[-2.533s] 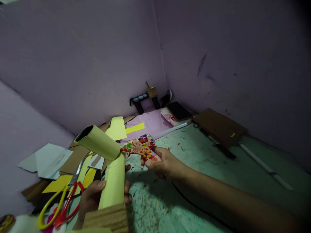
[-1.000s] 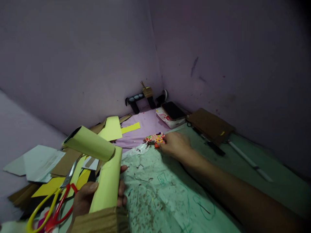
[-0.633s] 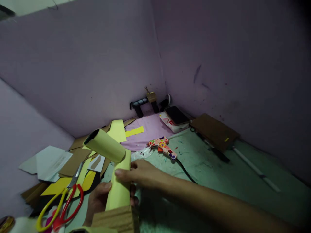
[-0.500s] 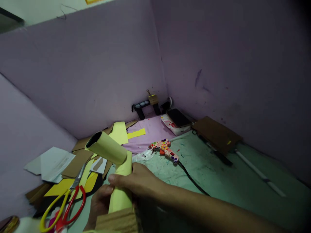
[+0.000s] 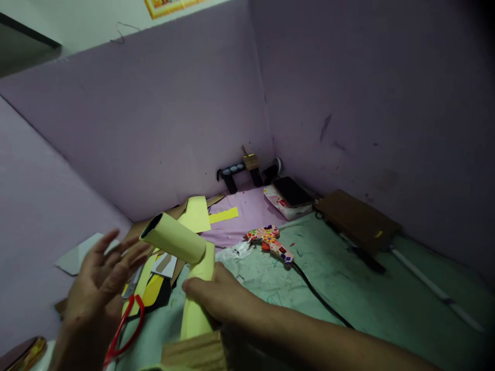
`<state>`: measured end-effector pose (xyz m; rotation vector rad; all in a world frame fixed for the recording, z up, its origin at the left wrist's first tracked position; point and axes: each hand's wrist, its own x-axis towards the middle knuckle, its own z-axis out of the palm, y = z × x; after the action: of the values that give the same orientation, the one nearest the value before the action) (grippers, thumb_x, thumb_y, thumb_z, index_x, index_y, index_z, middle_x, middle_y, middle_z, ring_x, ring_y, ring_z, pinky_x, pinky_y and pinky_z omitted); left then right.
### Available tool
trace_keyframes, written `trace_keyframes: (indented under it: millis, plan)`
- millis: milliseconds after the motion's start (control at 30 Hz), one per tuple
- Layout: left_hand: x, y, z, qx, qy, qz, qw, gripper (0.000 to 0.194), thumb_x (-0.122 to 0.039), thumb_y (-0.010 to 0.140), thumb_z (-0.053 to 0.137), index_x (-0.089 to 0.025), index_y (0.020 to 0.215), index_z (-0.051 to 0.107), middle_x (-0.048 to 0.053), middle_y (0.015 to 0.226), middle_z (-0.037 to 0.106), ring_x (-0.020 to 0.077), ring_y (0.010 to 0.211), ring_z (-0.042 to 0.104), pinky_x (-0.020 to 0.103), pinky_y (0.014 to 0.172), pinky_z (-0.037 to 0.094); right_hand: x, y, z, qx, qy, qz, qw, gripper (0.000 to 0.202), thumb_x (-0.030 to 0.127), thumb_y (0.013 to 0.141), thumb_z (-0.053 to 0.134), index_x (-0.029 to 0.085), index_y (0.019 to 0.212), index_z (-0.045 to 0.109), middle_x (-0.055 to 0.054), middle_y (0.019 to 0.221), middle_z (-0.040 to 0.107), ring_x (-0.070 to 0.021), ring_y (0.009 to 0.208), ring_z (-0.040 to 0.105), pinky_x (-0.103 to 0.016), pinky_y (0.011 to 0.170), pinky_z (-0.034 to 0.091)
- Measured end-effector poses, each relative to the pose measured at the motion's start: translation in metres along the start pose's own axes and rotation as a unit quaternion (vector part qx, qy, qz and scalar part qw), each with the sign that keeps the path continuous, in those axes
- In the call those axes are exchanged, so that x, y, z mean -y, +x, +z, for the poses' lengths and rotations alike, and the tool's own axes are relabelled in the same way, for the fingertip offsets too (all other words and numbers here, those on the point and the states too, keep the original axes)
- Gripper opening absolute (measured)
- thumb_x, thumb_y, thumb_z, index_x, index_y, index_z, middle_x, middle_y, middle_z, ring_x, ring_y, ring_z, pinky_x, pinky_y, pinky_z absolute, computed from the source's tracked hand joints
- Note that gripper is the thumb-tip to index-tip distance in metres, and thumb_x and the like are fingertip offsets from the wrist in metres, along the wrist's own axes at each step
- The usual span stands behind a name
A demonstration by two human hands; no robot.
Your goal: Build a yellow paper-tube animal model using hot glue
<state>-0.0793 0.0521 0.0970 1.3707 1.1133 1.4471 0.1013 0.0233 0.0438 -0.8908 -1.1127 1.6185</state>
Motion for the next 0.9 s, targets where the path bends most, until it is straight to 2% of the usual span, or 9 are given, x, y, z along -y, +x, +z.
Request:
trace_keyframes:
  millis: [67,133,267,367,433,533,700,800,900]
  plan:
    - [-0.019,0.005,0.011,0.001,0.045,0.105,0.993,0.078,-0.036,0.062,0.079,-0.034,0.130,0.042,0.001,0.128,0.051,0.0282,0.124,0.042,0.046,0.108,0.029,0.001,-0.002,0.002,-0.012,0.001,0.002,1.000,0.029,0.023,0.069,0.056,0.018,0.096,0.063,-0.002,0.085,0.065,-0.0173,0.077,0.061,-0.025,0.061,0.047]
    - [-0.033,0.005,0.026,0.012,0.116,0.167,0.979,0.076,-0.040,0.061,0.079,-0.035,0.129,0.045,0.000,0.135,0.047,0.0299,0.129,0.035,0.049,0.109,0.026,0.001,-0.004,0.005,-0.041,-0.008,0.036,0.998,0.036,0.026,0.068,0.058,0.017,0.103,0.057,-0.004,0.090,0.065,-0.0198,0.083,0.062,-0.028,0.066,0.048]
    - [-0.048,0.001,0.045,0.029,0.295,0.187,0.937,0.056,-0.045,0.070,0.069,-0.031,0.122,0.053,-0.003,0.134,0.049,0.0261,0.128,0.039,0.039,0.107,0.032,-0.001,-0.009,0.011,-0.077,-0.024,0.055,0.995,0.042,0.029,0.068,0.060,0.016,0.106,0.050,-0.009,0.096,0.065,-0.0240,0.088,0.064,-0.034,0.070,0.050]
    - [-0.052,0.001,0.047,0.045,0.423,0.241,0.872,0.052,-0.052,0.071,0.064,-0.029,0.117,0.057,-0.004,0.133,0.049,0.0242,0.125,0.041,0.031,0.104,0.031,0.000,-0.012,0.016,-0.067,-0.010,0.045,0.997,0.043,0.028,0.070,0.059,0.019,0.110,0.047,-0.008,0.097,0.066,-0.0247,0.088,0.065,-0.034,0.068,0.050]
    - [-0.054,0.001,0.048,0.045,0.472,0.267,0.839,0.050,-0.057,0.070,0.062,-0.027,0.110,0.060,-0.003,0.124,0.055,0.0234,0.114,0.050,0.029,0.097,0.036,0.001,-0.013,0.018,-0.063,0.005,0.046,0.997,0.044,0.027,0.070,0.060,0.019,0.111,0.047,-0.009,0.098,0.066,-0.0251,0.089,0.065,-0.034,0.068,0.051]
    - [-0.058,-0.002,0.051,0.038,0.522,0.228,0.821,0.046,-0.061,0.069,0.060,-0.026,0.099,0.062,-0.003,0.096,0.065,0.0181,0.081,0.060,0.023,0.070,0.043,0.003,-0.015,0.020,-0.058,0.001,0.030,0.998,0.044,0.026,0.070,0.058,0.017,0.111,0.047,-0.010,0.099,0.067,-0.0257,0.088,0.066,-0.035,0.070,0.051]
    - [-0.063,-0.010,0.057,0.010,0.565,0.187,0.804,0.032,-0.055,0.070,0.055,-0.027,0.085,0.060,-0.006,0.059,0.059,0.0135,0.049,0.052,0.021,0.046,0.038,0.009,-0.018,0.026,-0.097,-0.082,0.054,0.990,0.046,0.024,0.068,0.055,0.012,0.111,0.047,-0.014,0.096,0.068,-0.0277,0.088,0.066,-0.039,0.074,0.051]
    - [-0.064,-0.010,0.054,0.023,0.572,0.220,0.790,0.024,-0.049,0.071,0.055,-0.027,0.080,0.058,-0.008,0.049,0.055,0.0120,0.038,0.049,0.020,0.038,0.037,0.015,-0.022,0.029,-0.104,-0.107,0.052,0.987,0.044,0.022,0.067,0.057,0.012,0.108,0.049,-0.015,0.093,0.069,-0.0282,0.085,0.067,-0.038,0.072,0.052]
    - [-0.064,-0.008,0.051,0.051,0.587,0.279,0.759,0.019,-0.044,0.073,0.056,-0.026,0.078,0.057,-0.009,0.046,0.054,0.0112,0.035,0.049,0.019,0.035,0.038,0.019,-0.024,0.031,-0.104,-0.129,0.055,0.985,0.044,0.018,0.063,0.060,0.012,0.106,0.051,-0.016,0.093,0.070,-0.0297,0.083,0.068,-0.039,0.070,0.053]
